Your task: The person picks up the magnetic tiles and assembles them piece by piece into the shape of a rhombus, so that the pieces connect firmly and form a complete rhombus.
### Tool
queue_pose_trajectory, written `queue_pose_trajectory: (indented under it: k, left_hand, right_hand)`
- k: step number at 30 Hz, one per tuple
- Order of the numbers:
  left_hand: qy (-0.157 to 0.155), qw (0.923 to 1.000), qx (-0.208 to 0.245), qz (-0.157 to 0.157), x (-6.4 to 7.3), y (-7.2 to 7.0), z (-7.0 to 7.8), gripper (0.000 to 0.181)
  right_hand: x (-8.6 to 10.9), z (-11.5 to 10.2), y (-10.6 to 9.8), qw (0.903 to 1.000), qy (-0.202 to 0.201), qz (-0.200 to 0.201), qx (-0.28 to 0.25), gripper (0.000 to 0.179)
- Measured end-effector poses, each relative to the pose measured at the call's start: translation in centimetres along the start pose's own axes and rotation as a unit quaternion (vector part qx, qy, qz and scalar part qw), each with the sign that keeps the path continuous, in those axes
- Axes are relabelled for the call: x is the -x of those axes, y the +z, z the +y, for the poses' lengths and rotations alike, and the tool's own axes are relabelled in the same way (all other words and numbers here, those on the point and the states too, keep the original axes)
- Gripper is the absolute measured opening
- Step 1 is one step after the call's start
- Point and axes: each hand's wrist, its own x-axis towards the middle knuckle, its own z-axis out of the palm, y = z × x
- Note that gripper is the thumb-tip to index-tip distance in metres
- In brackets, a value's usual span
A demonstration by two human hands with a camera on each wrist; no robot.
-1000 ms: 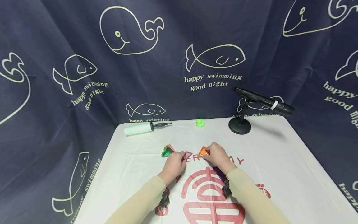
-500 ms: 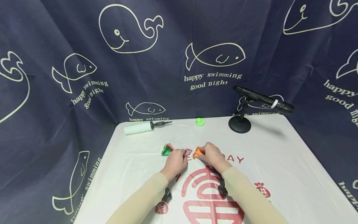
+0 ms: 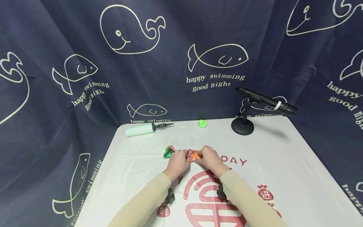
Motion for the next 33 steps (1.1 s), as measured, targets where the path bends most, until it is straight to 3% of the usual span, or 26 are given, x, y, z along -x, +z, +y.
queue_pose_trajectory:
  k: [12,23,33]
  left_hand:
    - [-0.008,0.9999,-0.004,-0.006,-0.13,-0.12,-0.07,0.005]
    - [0.006,0.9998,-0.014,0.011,0.1,-0.15,0.23,0.01]
    - [0.013,0.9994,-0.025,0.019,0.1,-0.19,0.2,0.01]
  right_hand:
    - [-0.28,-0.32,0.35,0.9995,0.031,-0.001,-0.003,0.042]
    - [-0.21,-0.19,0.16,0.9998,0.02,0.003,-0.005,0.039]
    - [-0.31,0.04,0.78,0.9996,-0.019,0.02,-0.011,0.032]
